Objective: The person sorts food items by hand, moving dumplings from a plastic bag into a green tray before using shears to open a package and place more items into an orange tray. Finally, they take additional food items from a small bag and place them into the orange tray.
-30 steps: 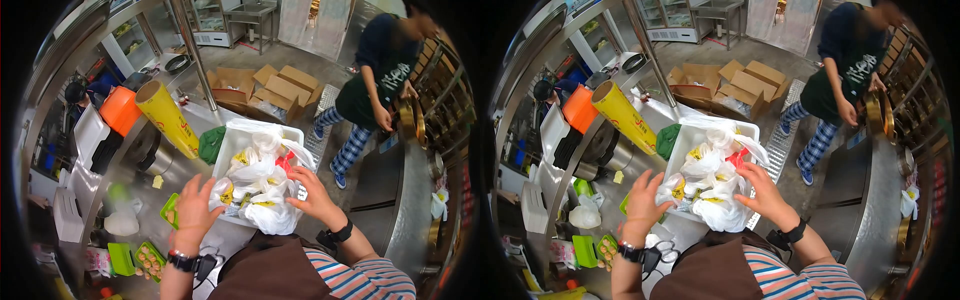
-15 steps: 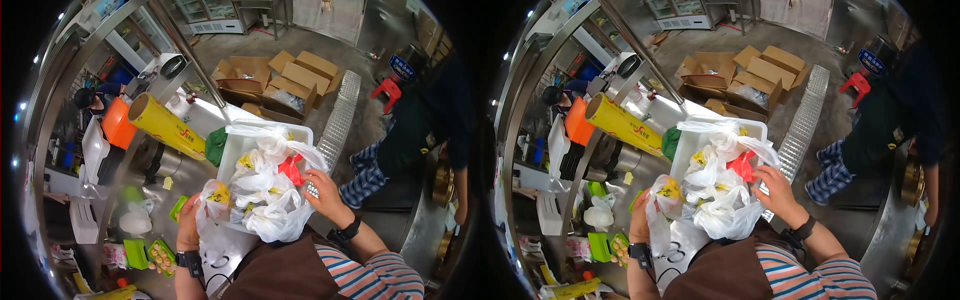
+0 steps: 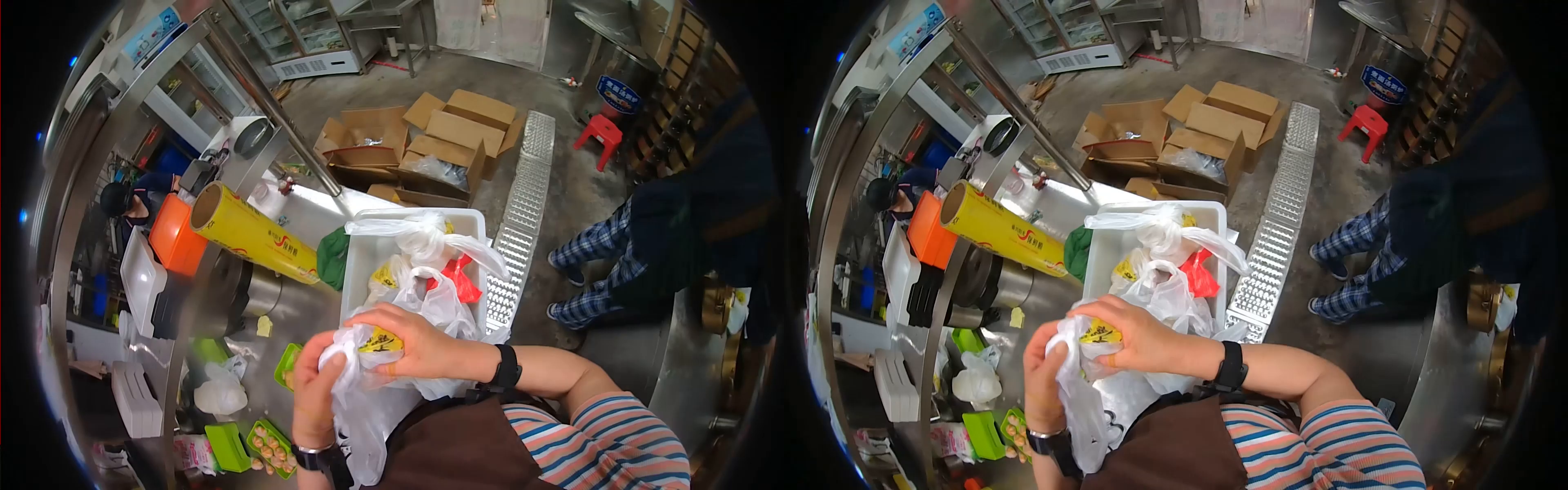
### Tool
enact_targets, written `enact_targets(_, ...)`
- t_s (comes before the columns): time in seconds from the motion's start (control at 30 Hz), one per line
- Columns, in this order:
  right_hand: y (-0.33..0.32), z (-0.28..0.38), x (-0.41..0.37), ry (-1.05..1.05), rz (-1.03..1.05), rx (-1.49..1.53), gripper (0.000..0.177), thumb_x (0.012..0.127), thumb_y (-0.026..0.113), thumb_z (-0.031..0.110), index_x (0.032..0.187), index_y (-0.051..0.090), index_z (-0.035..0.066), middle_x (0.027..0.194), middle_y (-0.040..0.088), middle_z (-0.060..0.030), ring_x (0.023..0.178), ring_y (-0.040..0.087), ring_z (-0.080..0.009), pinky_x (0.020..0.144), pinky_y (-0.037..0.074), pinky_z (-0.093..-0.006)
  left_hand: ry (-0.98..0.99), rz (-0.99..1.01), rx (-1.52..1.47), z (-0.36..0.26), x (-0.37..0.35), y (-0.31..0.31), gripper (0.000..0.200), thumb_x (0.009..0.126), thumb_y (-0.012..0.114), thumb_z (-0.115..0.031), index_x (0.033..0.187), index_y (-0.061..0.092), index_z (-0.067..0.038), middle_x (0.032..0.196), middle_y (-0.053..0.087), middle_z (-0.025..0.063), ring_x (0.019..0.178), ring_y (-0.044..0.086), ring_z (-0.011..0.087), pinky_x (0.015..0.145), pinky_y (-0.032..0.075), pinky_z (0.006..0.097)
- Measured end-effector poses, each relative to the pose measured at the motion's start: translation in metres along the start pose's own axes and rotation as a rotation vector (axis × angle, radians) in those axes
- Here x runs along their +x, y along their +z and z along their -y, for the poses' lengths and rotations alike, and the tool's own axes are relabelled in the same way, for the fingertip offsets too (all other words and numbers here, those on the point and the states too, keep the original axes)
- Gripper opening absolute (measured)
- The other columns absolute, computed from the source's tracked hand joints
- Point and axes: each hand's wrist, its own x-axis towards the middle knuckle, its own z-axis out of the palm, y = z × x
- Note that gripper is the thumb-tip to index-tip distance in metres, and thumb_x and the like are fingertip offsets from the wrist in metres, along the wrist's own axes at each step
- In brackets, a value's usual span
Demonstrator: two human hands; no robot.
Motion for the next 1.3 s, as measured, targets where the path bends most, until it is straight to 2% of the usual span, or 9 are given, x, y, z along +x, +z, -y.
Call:
enact_targets(0.17, 0.008, -0.001, -0.009, 0.214, 0.249, -0.071, 0.066, 0.074, 0.075, 0.015, 0.135, 0.048, 0.010, 0.118, 0.055, -0.0129, 0.112, 0.055, -0.0340, 0.095, 0.045, -0.0392, 0.096, 0.079, 0.208, 0.022, -0.031, -0.025, 0.039, 0.086, 0.064, -0.001, 0.124, 0.053, -0.002, 0.121, 0.059, 0.0072, 0.108, 0.057, 0.0139, 0.092, 0.047, 0.0294)
enact_targets(0.23, 0.017, -0.012, -0.005, 0.121, 0.174, -0.078, 0.067, 0.074, 0.076, 0.022, 0.133, 0.048, 0.008, 0.117, 0.054, -0.0177, 0.108, 0.057, -0.0370, 0.093, 0.047, -0.0405, 0.130, -0.165, 0.008, 0.038, -0.025, -0.041, 0.032, 0.087, 0.063, 0.000, 0.117, 0.055, -0.004, 0.113, 0.060, 0.0054, 0.103, 0.058, 0.0136, 0.089, 0.049, 0.0281)
enact_targets(0.6, -0.056, -0.006, -0.016, 0.073, -0.511, -0.515, 0.050, 0.082, 0.070, 0.014, 0.129, 0.053, 0.008, 0.132, 0.050, -0.0161, 0.118, 0.054, -0.0352, 0.095, 0.047, -0.0396, 0.148, 0.020, 0.062, 0.034, 0.182, -0.022, 0.039, 0.088, 0.054, 0.003, 0.126, 0.054, -0.004, 0.119, 0.060, 0.0117, 0.109, 0.059, 0.0232, 0.095, 0.048, 0.0340)
enact_targets(0.67, -0.067, -0.011, -0.043, 0.133, -0.572, -0.499, 0.044, 0.082, 0.069, 0.011, 0.125, 0.056, 0.008, 0.132, 0.051, -0.0138, 0.115, 0.056, -0.0324, 0.091, 0.049, -0.0376, 0.590, 0.036, 0.977, 0.061, 0.220, -0.030, 0.048, 0.082, 0.059, 0.004, 0.128, 0.055, -0.005, 0.132, 0.052, 0.0167, 0.121, 0.051, 0.0325, 0.102, 0.043, 0.0374)
enact_targets(0.77, -0.078, -0.009, -0.082, 0.298, -0.589, -0.455, 0.037, 0.083, 0.069, 0.010, 0.119, 0.061, 0.007, 0.130, 0.053, -0.0110, 0.110, 0.060, -0.0259, 0.084, 0.050, -0.0322, 0.790, 0.058, 1.538, 0.052, 0.209, -0.018, 0.055, 0.074, 0.065, 0.002, 0.128, 0.056, -0.005, 0.140, 0.044, 0.0191, 0.127, 0.043, 0.0377, 0.106, 0.038, 0.0401)
enact_targets(0.87, -0.081, -0.010, -0.113, 0.328, -0.654, -0.505, 0.035, 0.083, 0.069, 0.010, 0.117, 0.062, 0.007, 0.129, 0.054, -0.0091, 0.108, 0.060, -0.0216, 0.081, 0.049, -0.0296, 0.800, 0.072, 1.295, 0.029, 0.162, -0.011, 0.057, 0.071, 0.070, -0.001, 0.126, 0.058, -0.007, 0.136, 0.049, 0.0186, 0.123, 0.048, 0.0366, 0.105, 0.039, 0.0428)
enact_targets(1.03, -0.071, -0.014, -0.131, 0.401, -0.461, -0.409, 0.058, 0.076, 0.079, 0.021, 0.127, 0.055, 0.009, 0.138, 0.048, -0.0123, 0.113, 0.057, -0.0243, 0.086, 0.049, -0.0331, 0.705, 0.406, 1.009, 0.038, 0.089, 0.007, 0.051, 0.069, 0.070, -0.003, 0.119, 0.062, -0.011, 0.118, 0.058, 0.0145, 0.111, 0.054, 0.0343, 0.097, 0.042, 0.0441)
enact_targets(1.1, -0.058, -0.019, -0.122, 0.283, -0.135, -0.461, 0.061, 0.071, 0.083, 0.025, 0.124, 0.058, 0.008, 0.144, 0.039, -0.0153, 0.120, 0.052, -0.0304, 0.095, 0.047, -0.0385, 0.623, 0.542, 1.315, 0.066, 0.081, -0.009, 0.044, 0.068, 0.068, -0.002, 0.111, 0.064, -0.010, 0.105, 0.061, 0.0098, 0.102, 0.056, 0.0319, 0.088, 0.045, 0.0430)
enact_targets(1.3, -0.048, -0.024, -0.120, 0.266, 0.054, -0.691, 0.035, 0.069, 0.078, 0.012, 0.103, 0.069, 0.010, 0.151, 0.031, -0.0169, 0.129, 0.043, -0.0379, 0.104, 0.042, -0.0425, 0.690, 0.504, 1.305, 0.078, 0.045, -0.058, 0.035, 0.069, 0.062, 0.003, 0.102, 0.065, -0.007, 0.099, 0.061, 0.0075, 0.097, 0.057, 0.0323, 0.085, 0.045, 0.0423)
